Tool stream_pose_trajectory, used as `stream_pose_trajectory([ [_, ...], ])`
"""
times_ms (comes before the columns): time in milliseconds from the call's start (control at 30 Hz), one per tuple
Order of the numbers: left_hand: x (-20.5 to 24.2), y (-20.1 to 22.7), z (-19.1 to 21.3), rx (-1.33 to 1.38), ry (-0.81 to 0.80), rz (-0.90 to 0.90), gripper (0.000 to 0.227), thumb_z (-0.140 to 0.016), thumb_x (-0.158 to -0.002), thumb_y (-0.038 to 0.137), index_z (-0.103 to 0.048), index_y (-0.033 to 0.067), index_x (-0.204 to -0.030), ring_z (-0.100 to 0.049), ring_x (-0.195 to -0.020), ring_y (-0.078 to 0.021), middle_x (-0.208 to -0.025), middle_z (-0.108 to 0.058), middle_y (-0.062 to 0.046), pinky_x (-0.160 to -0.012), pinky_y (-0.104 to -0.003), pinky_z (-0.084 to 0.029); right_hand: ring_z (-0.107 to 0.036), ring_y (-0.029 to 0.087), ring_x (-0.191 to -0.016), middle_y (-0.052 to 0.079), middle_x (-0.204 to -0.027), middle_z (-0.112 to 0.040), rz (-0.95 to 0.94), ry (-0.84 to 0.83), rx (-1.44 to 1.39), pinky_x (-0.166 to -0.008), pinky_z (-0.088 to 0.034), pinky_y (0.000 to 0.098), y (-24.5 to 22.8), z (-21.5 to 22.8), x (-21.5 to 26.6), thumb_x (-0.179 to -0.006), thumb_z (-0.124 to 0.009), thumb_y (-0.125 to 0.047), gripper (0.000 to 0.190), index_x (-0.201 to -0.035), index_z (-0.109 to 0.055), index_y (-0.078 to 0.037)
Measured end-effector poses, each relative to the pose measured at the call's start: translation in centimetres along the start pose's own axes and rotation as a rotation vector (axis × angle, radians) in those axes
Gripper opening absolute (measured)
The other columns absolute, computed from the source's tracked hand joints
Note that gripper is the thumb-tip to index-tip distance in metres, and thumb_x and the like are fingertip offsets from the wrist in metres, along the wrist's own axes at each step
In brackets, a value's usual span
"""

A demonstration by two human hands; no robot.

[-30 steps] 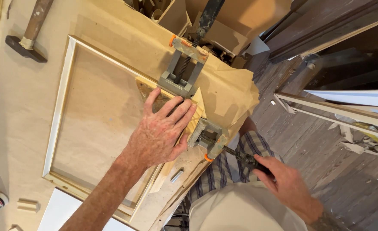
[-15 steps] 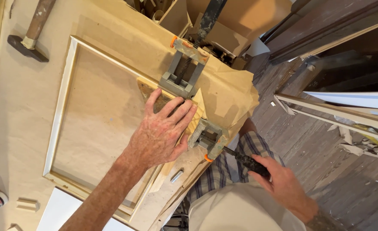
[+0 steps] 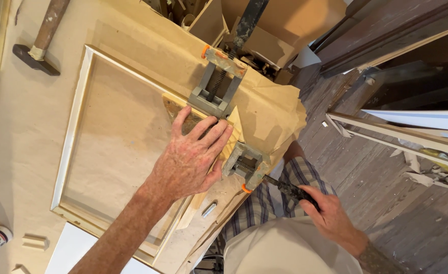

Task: Assembling wooden picture frames by gluing, clamping, and hammering the components together.

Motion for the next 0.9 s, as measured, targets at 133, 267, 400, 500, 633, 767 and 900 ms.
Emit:
stream_pose_trajectory([
  [133,0.2,-0.1,-0.3,-0.010,-0.017,-0.001,0.057,-0.062,-0.086,0.035,-0.064,0.0066,-0.136,-0.056,-0.126,-0.0233,-0.133,-0.063,-0.007,-0.118,-0.063,-0.028,-0.039,0.009,-0.041,-0.005,-0.056,-0.050,-0.119,-0.106,-0.122,-0.041,-0.033,0.0282,-1.8,1.2,-0.8,-0.099,-0.055,-0.029,0.033,-0.120,-0.069,-0.008],
  [267,0.4,-0.2,-0.1,0.102,0.053,0.007,0.056,-0.069,-0.084,0.032,-0.065,0.0048,-0.133,-0.059,-0.126,-0.0250,-0.134,-0.065,-0.009,-0.119,-0.063,-0.027,-0.072,0.025,-0.107,0.005,-0.124,-0.074,-0.146,-0.137,0.197,-0.094,-0.053,0.0416,-6.0,3.0,-1.7,-0.099,-0.052,-0.035,0.039,-0.128,-0.065,-0.012],
  [400,1.2,-0.4,-0.7,0.137,0.127,0.041,0.063,-0.073,-0.083,0.035,-0.060,0.0015,-0.135,-0.054,-0.133,-0.0291,-0.135,-0.062,-0.014,-0.122,-0.059,-0.027,-0.074,0.020,-0.092,0.008,-0.123,-0.070,-0.142,-0.221,0.330,-0.082,-0.064,0.0387,-10.6,2.4,-3.5,-0.098,-0.052,-0.039,0.052,-0.143,-0.047,-0.014],
  [500,1.9,-0.6,-2.0,0.093,0.149,0.124,0.080,-0.075,-0.077,0.044,-0.052,0.0026,-0.141,-0.046,-0.141,-0.0328,-0.143,-0.051,-0.016,-0.122,-0.066,-0.024,-0.074,0.027,-0.073,0.006,-0.098,-0.074,-0.222,-0.213,0.443,-0.069,-0.060,0.0455,-11.2,1.4,-4.4,-0.099,-0.053,-0.041,0.037,-0.129,-0.054,-0.019],
  [633,2.7,-1.1,-4.4,0.025,0.053,0.247,0.101,-0.053,-0.086,0.066,-0.022,0.0084,-0.163,-0.020,-0.159,-0.0296,-0.171,-0.018,-0.017,-0.126,-0.065,-0.011,-0.042,0.020,-0.046,0.002,-0.052,-0.042,-0.284,-0.277,0.510,-0.051,-0.039,0.0369,-9.8,0.1,-5.6,-0.105,-0.051,-0.052,0.044,-0.083,-0.048,-0.014],
  [767,3.0,-1.1,-5.6,0.008,0.064,0.272,0.101,-0.053,-0.082,0.071,-0.028,0.0116,-0.160,-0.025,-0.158,-0.0302,-0.169,-0.024,-0.018,-0.127,-0.065,-0.010,-0.034,0.013,-0.043,0.000,-0.049,-0.043,-0.560,-0.294,0.310,-0.049,-0.026,0.0330,-11.9,0.2,-6.8,-0.100,-0.059,-0.046,0.043,-0.080,-0.069,-0.010],
  [900,3.3,-0.9,-3.7,0.023,0.127,0.298,0.101,-0.060,-0.080,0.066,-0.034,0.0096,-0.160,-0.030,-0.155,-0.0290,-0.167,-0.031,-0.017,-0.126,-0.063,-0.016,-0.022,0.010,-0.049,-0.003,-0.052,-0.028,-0.480,-0.296,0.103,-0.048,-0.016,0.0327,-8.5,-0.2,-6.9,-0.099,-0.068,-0.025,0.052,-0.062,-0.034,-0.015],
])
Point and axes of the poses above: each hand's wrist, its own x-axis away from the middle knuckle, its own z-axis out of the back of the hand, y = z × x, the point moved 4 cm from there along -x, towards the middle knuckle
